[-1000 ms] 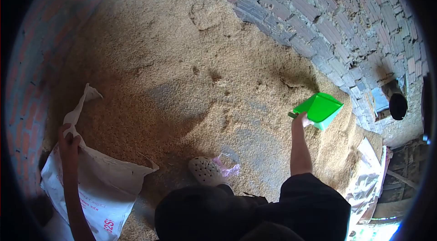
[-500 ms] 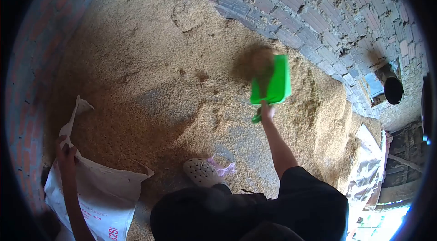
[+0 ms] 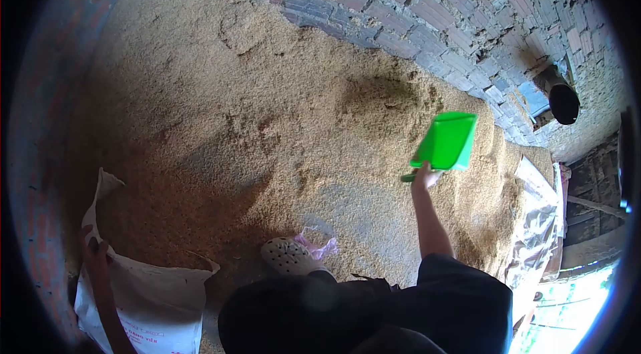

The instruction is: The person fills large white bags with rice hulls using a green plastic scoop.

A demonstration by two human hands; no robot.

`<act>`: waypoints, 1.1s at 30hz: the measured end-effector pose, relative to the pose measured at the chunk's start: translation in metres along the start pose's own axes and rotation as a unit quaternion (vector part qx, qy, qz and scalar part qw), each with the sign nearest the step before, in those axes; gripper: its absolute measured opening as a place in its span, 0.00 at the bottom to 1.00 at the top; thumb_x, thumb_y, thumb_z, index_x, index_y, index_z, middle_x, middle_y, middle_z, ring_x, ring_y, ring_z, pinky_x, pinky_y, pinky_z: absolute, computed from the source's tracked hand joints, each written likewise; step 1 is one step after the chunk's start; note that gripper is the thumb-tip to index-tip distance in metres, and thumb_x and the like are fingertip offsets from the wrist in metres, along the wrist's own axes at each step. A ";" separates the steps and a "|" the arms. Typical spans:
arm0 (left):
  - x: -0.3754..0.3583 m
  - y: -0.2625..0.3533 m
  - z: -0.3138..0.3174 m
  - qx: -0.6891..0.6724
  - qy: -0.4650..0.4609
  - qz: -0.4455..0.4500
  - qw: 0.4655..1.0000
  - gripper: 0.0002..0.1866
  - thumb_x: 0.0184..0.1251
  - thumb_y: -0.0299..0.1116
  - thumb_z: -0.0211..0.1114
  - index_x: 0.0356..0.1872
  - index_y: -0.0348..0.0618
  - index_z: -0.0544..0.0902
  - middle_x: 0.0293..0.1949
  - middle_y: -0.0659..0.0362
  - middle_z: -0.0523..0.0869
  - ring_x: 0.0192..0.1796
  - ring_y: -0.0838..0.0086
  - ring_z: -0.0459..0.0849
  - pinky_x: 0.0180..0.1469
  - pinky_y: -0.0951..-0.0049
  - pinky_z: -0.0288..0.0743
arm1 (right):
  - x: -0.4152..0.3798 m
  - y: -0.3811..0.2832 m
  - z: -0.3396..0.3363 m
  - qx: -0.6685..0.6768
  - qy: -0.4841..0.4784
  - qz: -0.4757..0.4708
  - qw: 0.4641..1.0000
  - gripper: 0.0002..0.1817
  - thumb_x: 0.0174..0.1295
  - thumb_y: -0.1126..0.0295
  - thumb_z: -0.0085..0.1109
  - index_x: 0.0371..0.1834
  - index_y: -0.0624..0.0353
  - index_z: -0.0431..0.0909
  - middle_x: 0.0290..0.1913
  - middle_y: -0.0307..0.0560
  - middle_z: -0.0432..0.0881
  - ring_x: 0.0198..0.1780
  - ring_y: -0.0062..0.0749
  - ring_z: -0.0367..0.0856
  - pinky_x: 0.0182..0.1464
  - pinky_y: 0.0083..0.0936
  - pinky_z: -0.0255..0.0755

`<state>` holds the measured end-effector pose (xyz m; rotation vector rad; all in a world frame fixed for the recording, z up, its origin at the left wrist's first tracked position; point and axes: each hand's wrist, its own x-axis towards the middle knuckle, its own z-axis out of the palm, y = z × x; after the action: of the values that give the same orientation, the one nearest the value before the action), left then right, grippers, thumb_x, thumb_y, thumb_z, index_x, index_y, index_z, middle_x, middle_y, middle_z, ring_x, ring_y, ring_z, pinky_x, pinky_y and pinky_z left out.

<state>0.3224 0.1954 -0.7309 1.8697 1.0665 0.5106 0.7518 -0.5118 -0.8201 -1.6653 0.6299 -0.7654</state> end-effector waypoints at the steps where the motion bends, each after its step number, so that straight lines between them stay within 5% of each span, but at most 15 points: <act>1: -0.003 0.006 0.002 0.003 0.009 0.005 1.000 0.25 0.55 0.19 0.55 0.56 0.49 0.69 0.27 0.67 0.67 0.24 0.86 0.62 0.21 0.83 0.55 | 0.011 -0.012 -0.004 0.014 0.040 -0.009 0.999 0.33 0.62 0.67 0.53 0.68 0.61 0.50 0.41 0.55 0.75 0.26 0.28 0.77 0.24 0.23 0.77; 3: -0.003 0.010 0.006 0.004 0.016 0.012 1.000 0.25 0.54 0.19 0.55 0.56 0.49 0.69 0.27 0.67 0.67 0.24 0.86 0.62 0.21 0.83 0.56 | 0.033 -0.040 -0.012 -0.035 0.101 0.063 0.992 0.35 0.62 0.67 0.53 0.68 0.63 0.48 0.45 0.58 0.75 0.29 0.35 0.79 0.29 0.29 0.81; 7: 0.005 -0.005 0.002 0.011 0.029 0.013 0.999 0.26 0.54 0.20 0.55 0.56 0.50 0.69 0.26 0.67 0.67 0.21 0.85 0.61 0.20 0.83 0.57 | 0.105 -0.002 -0.015 -0.225 0.221 0.015 0.949 0.37 0.55 0.59 0.60 0.66 0.57 0.56 0.47 0.59 0.75 0.29 0.44 0.80 0.30 0.34 0.82; 8: 0.010 -0.013 -0.001 0.016 0.015 0.009 1.000 0.26 0.54 0.20 0.55 0.56 0.50 0.69 0.26 0.67 0.67 0.20 0.85 0.60 0.19 0.83 0.57 | 0.166 0.054 -0.024 -0.157 0.110 0.091 0.977 0.37 0.51 0.56 0.63 0.63 0.57 0.61 0.45 0.57 0.76 0.29 0.42 0.80 0.30 0.33 0.82; 11: 0.019 -0.025 -0.001 0.009 -0.001 0.010 1.000 0.26 0.56 0.22 0.55 0.59 0.51 0.66 0.28 0.67 0.67 0.26 0.85 0.63 0.24 0.84 0.57 | 0.113 0.033 0.010 -0.091 0.065 0.110 0.988 0.26 0.55 0.61 0.57 0.51 0.70 0.69 0.39 0.59 0.79 0.29 0.41 0.82 0.29 0.33 0.81; 13: 0.022 -0.029 -0.001 0.010 -0.013 0.013 1.000 0.27 0.56 0.22 0.54 0.58 0.51 0.66 0.28 0.67 0.67 0.26 0.85 0.63 0.23 0.84 0.57 | 0.139 0.109 0.031 -0.314 0.018 0.024 0.949 0.25 0.52 0.58 0.60 0.46 0.69 0.73 0.35 0.56 0.80 0.27 0.38 0.82 0.26 0.33 0.80; 14: 0.024 -0.030 -0.002 0.016 -0.022 0.014 1.000 0.27 0.55 0.22 0.54 0.58 0.51 0.66 0.28 0.66 0.68 0.25 0.85 0.64 0.22 0.84 0.57 | 0.051 0.025 0.039 -0.204 -0.083 0.034 0.975 0.26 0.49 0.56 0.62 0.43 0.68 0.74 0.32 0.53 0.80 0.26 0.35 0.82 0.25 0.33 0.78; 16: 0.028 -0.031 -0.011 0.017 -0.027 0.009 0.999 0.27 0.55 0.21 0.54 0.59 0.51 0.66 0.29 0.66 0.69 0.24 0.85 0.63 0.22 0.85 0.57 | 0.059 0.094 0.084 -0.133 -0.119 0.102 0.979 0.16 0.52 0.68 0.61 0.42 0.64 0.73 0.27 0.48 0.77 0.20 0.32 0.77 0.18 0.28 0.73; 17: 0.029 -0.033 -0.013 0.020 -0.027 0.001 0.999 0.27 0.55 0.21 0.54 0.59 0.50 0.66 0.29 0.66 0.69 0.24 0.85 0.63 0.21 0.85 0.57 | 0.014 0.059 0.092 0.032 -0.165 0.097 0.981 0.15 0.53 0.69 0.60 0.42 0.63 0.72 0.27 0.47 0.76 0.18 0.32 0.76 0.17 0.29 0.72; 23: 0.023 -0.037 -0.032 0.137 -0.002 0.108 0.985 0.28 0.54 0.21 0.53 0.61 0.49 0.67 0.28 0.69 0.65 0.23 0.86 0.61 0.21 0.84 0.56 | -0.109 0.035 0.141 -0.124 -0.369 0.031 0.921 0.13 0.54 0.62 0.59 0.33 0.62 0.75 0.21 0.45 0.77 0.17 0.29 0.77 0.18 0.30 0.69; 27: 0.019 -0.031 -0.023 0.064 0.027 0.077 0.995 0.28 0.54 0.20 0.54 0.60 0.48 0.67 0.26 0.69 0.63 0.23 0.86 0.60 0.21 0.83 0.55 | -0.216 -0.005 0.177 -0.115 -0.446 -0.138 0.877 0.16 0.55 0.65 0.58 0.43 0.62 0.72 0.24 0.52 0.80 0.21 0.37 0.80 0.21 0.34 0.73; 29: 0.015 -0.019 -0.019 0.106 0.014 0.084 0.991 0.27 0.52 0.18 0.54 0.57 0.46 0.68 0.25 0.69 0.62 0.23 0.85 0.60 0.22 0.82 0.55 | -0.259 -0.045 0.176 -0.164 -0.511 -0.060 0.842 0.21 0.55 0.64 0.58 0.51 0.59 0.70 0.26 0.57 0.81 0.27 0.46 0.82 0.27 0.40 0.75; 31: 0.008 -0.005 -0.016 0.089 0.010 0.067 0.994 0.27 0.51 0.17 0.54 0.56 0.46 0.68 0.25 0.68 0.61 0.23 0.85 0.60 0.22 0.82 0.55 | -0.287 -0.039 0.175 -0.123 -0.483 -0.196 0.845 0.31 0.54 0.62 0.59 0.62 0.52 0.64 0.28 0.57 0.82 0.32 0.50 0.83 0.33 0.43 0.76; 32: 0.005 0.002 -0.011 0.063 0.003 0.054 0.997 0.26 0.51 0.16 0.54 0.55 0.46 0.68 0.24 0.68 0.61 0.23 0.85 0.59 0.22 0.82 0.55 | -0.290 -0.046 0.164 -0.180 -0.532 -0.190 0.805 0.47 0.54 0.70 0.55 0.74 0.46 0.37 0.37 0.65 0.81 0.37 0.58 0.81 0.39 0.47 0.74; 33: 0.001 0.010 -0.008 0.061 0.016 0.050 0.997 0.26 0.51 0.16 0.54 0.55 0.46 0.68 0.24 0.68 0.61 0.23 0.85 0.59 0.22 0.82 0.55 | -0.289 -0.040 0.159 -0.142 -0.508 -0.185 0.829 0.46 0.55 0.72 0.54 0.74 0.46 0.37 0.37 0.64 0.81 0.36 0.57 0.81 0.38 0.45 0.75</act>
<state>0.3223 0.1978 -0.7180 2.0370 1.0483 0.5452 0.6878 -0.1867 -0.8498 -2.1873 -0.3724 0.0561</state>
